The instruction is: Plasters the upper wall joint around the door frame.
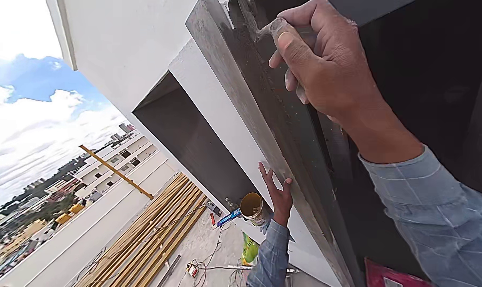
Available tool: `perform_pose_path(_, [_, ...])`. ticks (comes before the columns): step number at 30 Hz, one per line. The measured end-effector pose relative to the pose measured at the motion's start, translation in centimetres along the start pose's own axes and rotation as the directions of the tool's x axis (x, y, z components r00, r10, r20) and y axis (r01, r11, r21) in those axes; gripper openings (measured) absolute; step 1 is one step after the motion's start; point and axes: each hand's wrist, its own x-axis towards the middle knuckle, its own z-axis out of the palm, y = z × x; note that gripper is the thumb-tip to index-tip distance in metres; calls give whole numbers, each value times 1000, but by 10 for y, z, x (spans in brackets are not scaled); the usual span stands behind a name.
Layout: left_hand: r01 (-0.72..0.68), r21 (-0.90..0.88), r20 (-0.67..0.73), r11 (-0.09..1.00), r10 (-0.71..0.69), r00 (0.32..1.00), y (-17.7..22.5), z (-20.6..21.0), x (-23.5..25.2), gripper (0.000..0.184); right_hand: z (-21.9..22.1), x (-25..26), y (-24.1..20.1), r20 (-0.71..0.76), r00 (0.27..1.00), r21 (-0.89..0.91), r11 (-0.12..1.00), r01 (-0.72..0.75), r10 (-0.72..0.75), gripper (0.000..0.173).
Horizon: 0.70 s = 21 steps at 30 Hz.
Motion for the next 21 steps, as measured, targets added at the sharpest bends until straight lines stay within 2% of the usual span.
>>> perform_pose_path(2, [13, -8, 6, 1000, -13, 1000, 1, 0, -1, 77, -9, -50, 16, -29, 987, 236, 961, -146, 157, 22])
perform_pose_path(4, [14, -18, 3, 1000, -14, 1000, 1, 1, -2, 76, -6, -86, 43, -24, 930, 356, 872, -336, 368, 27])
perform_pose_path(5, [13, -18, 3, 1000, -13, 1000, 1, 0, -3, 76, -1, -98, 53, -37, 906, 378, 845, -378, 421, 30])
perform_pose_path(7, [-1, -23, 2, 1000, 1, 1000, -1, 1, 0, 77, 8, -103, 59, -54, 912, 307, 876, -373, 407, 33])
perform_pose_path(9, [-22, -20, 1, 1000, 23, 1000, -3, 1, -1, 78, 13, -94, 51, -32, 933, 125, 927, -353, 360, 39])
perform_pose_path(11, [-46, -13, -5, 999, 46, 999, -4, 1, -1, 78, 20, -76, 42, 4, 952, -44, 952, -304, 305, 38])
perform_pose_path(13, [-47, -16, -5, 999, 47, 999, -4, 0, 0, 79, 27, -61, 35, 24, 960, -143, 952, -272, 278, 38])
perform_pose_path(21, [-33, -34, 7, 999, 33, 999, -3, 0, 1, 79, 45, -12, 22, 24, 975, -260, 943, -209, 222, 36])
